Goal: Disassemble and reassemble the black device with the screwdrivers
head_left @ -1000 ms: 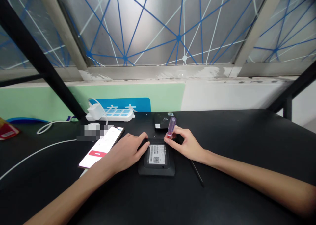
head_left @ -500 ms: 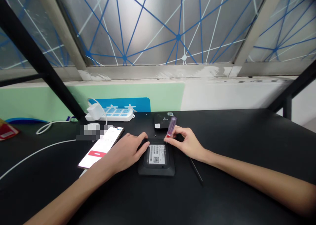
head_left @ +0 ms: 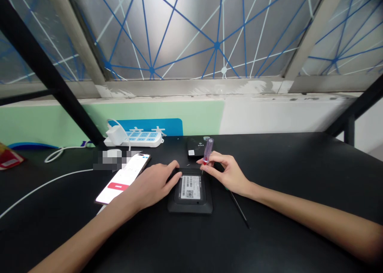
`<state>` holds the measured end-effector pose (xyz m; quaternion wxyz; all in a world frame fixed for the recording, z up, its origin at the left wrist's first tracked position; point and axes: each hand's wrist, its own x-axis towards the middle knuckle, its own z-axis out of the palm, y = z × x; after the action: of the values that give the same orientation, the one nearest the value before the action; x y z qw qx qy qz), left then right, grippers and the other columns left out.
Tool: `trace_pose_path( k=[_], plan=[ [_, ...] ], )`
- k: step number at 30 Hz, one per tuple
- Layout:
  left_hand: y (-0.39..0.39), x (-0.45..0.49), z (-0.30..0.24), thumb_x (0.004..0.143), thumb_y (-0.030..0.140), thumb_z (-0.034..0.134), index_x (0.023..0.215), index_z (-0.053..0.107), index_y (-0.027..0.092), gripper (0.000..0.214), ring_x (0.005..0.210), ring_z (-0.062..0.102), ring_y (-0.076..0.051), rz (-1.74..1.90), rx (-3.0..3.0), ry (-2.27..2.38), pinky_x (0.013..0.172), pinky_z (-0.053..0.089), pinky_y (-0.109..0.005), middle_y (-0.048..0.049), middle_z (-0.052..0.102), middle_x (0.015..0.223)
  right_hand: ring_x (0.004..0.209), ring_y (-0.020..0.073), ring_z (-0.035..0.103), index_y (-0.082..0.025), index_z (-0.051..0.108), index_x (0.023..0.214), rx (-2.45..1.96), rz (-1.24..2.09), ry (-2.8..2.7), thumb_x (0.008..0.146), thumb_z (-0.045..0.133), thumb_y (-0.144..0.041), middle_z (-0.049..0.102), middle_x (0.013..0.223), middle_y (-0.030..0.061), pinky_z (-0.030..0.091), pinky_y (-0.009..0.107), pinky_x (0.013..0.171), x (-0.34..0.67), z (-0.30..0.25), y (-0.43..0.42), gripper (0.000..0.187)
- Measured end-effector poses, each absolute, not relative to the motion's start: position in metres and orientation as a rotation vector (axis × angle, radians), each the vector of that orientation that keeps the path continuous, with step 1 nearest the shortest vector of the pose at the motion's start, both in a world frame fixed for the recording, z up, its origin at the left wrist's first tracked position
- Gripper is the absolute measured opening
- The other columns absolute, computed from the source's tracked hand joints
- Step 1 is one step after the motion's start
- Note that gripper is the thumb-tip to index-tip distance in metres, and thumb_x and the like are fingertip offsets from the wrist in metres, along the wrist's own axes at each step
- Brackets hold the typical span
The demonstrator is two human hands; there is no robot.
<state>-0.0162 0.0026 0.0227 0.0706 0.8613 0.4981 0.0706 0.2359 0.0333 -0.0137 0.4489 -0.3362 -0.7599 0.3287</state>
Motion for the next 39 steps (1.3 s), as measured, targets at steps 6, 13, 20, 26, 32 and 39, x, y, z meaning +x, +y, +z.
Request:
trace_pose_path(
  k=[6, 13, 20, 26, 32, 39],
  plan=[
    [0.003, -0.016, 0.023, 0.102, 0.045, 0.027, 0.113, 0.054, 0.021, 0.039, 0.07, 0.062, -0.023, 0.207, 2.581, 1.506, 0.063, 0.042, -0.033, -0.0045, 0.065, 0.077, 0.075, 0.0186, 0.057, -0.02, 0.076, 0.1, -0.831, 0.838, -1.822, 0.088, 0.067, -0.034, 0.069, 0.088, 0.0065, 0.049, 0.037, 0.076, 0.237, -0.018, 0.035, 0.02],
    [0.004, -0.016, 0.022, 0.102, 0.046, 0.027, 0.113, 0.054, 0.021, 0.039, 0.071, 0.062, -0.024, 0.21, 2.582, 1.495, 0.064, 0.042, -0.033, -0.0045, 0.065, 0.077, 0.074, 0.0185, 0.059, -0.02, 0.075, 0.098, -0.838, 0.857, -1.759, 0.087, 0.068, -0.037, 0.07, 0.09, 0.0067, 0.051, 0.038, 0.077, 0.237, -0.02, 0.035, 0.021],
    [0.004, -0.016, 0.023, 0.102, 0.044, 0.028, 0.113, 0.054, 0.02, 0.037, 0.07, 0.062, -0.023, 0.213, 2.604, 1.496, 0.062, 0.041, -0.032, -0.0035, 0.064, 0.075, 0.075, 0.0191, 0.062, -0.018, 0.071, 0.089, -0.837, 0.848, -1.722, 0.087, 0.067, -0.037, 0.07, 0.086, 0.0061, 0.052, 0.037, 0.075, 0.236, -0.018, 0.034, 0.019],
    [0.004, -0.013, 0.025, 0.101, 0.038, 0.036, 0.112, 0.055, 0.021, 0.028, 0.077, 0.06, -0.021, 0.314, 2.662, 1.459, 0.069, 0.045, -0.035, -0.0046, 0.064, 0.094, 0.081, 0.0195, 0.064, -0.019, 0.068, 0.086, -0.852, 0.865, -1.661, 0.085, 0.069, -0.034, 0.068, 0.086, 0.0044, 0.052, 0.036, 0.079, 0.236, -0.015, 0.034, 0.015],
    [0.0, -0.008, 0.028, 0.101, 0.031, 0.04, 0.116, 0.057, 0.022, 0.025, 0.103, 0.058, -0.023, 0.468, 2.707, 1.273, 0.088, 0.047, -0.039, -0.0069, 0.058, 0.118, 0.08, 0.0207, 0.068, -0.021, 0.072, 0.086, -0.914, 0.923, -1.682, 0.082, 0.073, -0.036, 0.072, 0.086, 0.0047, 0.054, 0.036, 0.078, 0.237, -0.014, 0.036, 0.016],
    [-0.003, -0.006, 0.025, 0.101, 0.036, 0.044, 0.135, 0.051, 0.03, 0.035, 0.128, 0.047, -0.026, 0.463, 2.743, 1.15, 0.106, 0.04, -0.045, -0.006, 0.046, 0.145, 0.087, 0.0226, 0.07, -0.024, 0.076, 0.091, -0.838, 0.997, -1.785, 0.089, 0.063, -0.042, 0.076, 0.089, 0.0048, 0.054, 0.037, 0.082, 0.24, -0.006, 0.035, 0.022]
  ],
)
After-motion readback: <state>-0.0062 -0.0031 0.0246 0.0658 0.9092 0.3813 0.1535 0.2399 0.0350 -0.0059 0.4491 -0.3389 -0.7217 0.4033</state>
